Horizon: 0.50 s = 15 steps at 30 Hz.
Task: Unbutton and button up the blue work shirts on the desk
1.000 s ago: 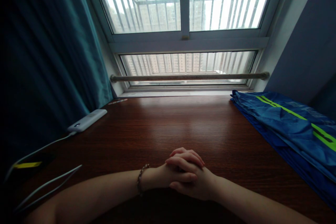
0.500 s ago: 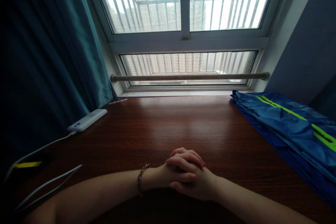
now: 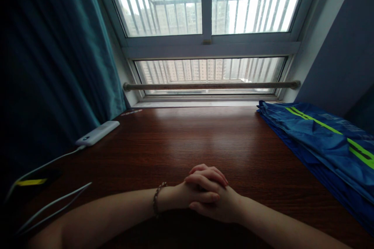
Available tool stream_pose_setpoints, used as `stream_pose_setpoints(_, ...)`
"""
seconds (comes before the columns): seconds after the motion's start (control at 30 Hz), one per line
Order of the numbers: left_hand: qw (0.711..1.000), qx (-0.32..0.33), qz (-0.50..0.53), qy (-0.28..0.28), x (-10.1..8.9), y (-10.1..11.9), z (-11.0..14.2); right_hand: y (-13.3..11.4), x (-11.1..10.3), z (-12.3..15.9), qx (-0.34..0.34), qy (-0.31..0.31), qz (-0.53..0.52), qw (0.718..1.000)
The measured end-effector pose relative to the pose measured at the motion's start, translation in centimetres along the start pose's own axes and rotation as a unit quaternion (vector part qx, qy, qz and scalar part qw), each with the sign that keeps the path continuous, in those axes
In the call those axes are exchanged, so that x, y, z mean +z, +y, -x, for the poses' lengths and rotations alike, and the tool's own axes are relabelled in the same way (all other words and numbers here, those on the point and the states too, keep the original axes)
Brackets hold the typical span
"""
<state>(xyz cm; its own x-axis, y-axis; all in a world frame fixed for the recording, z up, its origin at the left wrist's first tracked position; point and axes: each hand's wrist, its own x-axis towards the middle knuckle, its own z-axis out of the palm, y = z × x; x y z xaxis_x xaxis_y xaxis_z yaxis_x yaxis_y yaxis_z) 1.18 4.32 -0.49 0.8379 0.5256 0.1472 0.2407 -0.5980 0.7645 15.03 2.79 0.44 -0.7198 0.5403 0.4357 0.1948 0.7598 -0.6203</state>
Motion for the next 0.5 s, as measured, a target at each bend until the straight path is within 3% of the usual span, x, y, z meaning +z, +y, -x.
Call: stream_pose_setpoints(0.5, 0.999, 0.02, 0.018, 0.019, 0.09, -0.29, -0.02, 0.1, 0.05, 0.04, -0.003, 0.001, -0.002, 1.0)
